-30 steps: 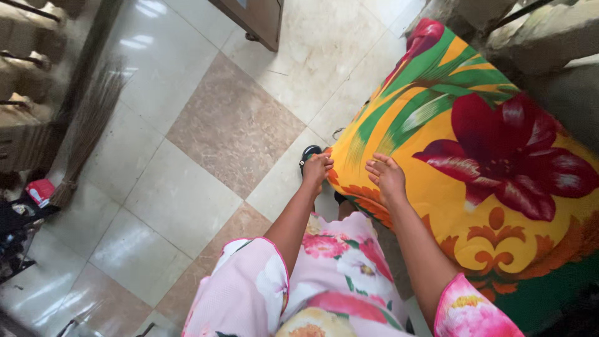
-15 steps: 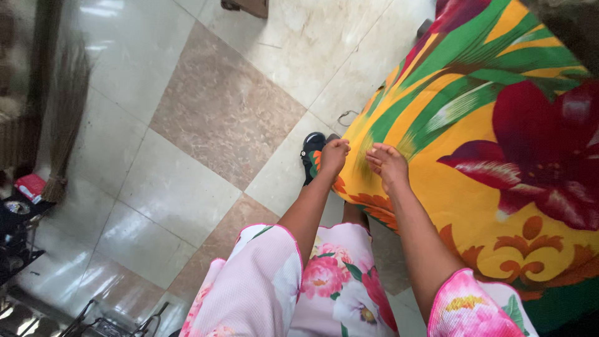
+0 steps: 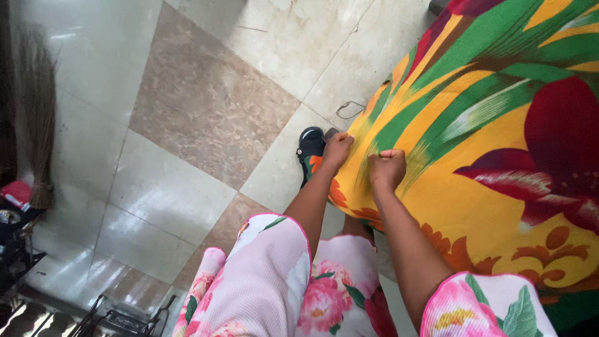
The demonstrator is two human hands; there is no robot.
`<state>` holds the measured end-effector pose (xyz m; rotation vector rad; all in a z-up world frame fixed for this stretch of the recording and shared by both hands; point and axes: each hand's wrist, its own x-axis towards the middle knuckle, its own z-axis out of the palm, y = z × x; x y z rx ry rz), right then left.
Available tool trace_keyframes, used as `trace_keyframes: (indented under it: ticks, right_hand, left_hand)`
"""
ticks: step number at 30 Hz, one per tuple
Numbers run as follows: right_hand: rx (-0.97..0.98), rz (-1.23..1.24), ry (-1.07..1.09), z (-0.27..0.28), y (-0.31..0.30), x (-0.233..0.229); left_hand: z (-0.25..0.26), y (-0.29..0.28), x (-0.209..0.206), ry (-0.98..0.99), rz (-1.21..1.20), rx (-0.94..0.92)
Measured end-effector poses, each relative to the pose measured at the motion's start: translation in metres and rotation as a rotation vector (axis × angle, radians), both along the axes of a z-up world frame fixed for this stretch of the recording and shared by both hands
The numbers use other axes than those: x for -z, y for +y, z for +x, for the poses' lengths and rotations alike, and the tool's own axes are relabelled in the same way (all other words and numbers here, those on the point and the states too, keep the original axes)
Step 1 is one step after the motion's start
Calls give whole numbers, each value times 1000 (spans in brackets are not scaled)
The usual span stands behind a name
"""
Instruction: The person moves a teapot and a glass between a stool and a table, then folds a small patterned cloth and a larger floral fabric.
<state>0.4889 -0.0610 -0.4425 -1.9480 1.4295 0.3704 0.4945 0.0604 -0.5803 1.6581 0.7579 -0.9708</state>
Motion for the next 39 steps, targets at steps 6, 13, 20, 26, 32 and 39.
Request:
trace_keyframes:
  ticks: [6,13,20,26,32,39]
  right_hand:
    - [-116,-69,127,10,3,-13]
    - [-119,-69,138,13,3,-11]
    - [-155,-124,147,12,8,-12]
    - [-138,-128,171,11,9,-7]
    - [-159,-176,154,18,13,-15]
    - [-119,-14,127,10,7,-17]
  left_hand:
    - [-8,-8,44,4,-23,71]
    - [0,-11,54,142,-141,42]
    - [13,0,50,85,-73,143]
    - [44,25,-21,129,-175,-93]
    - [63,38,-115,-22,-294,-155]
    - [35,24,-174,-242,-302,-40]
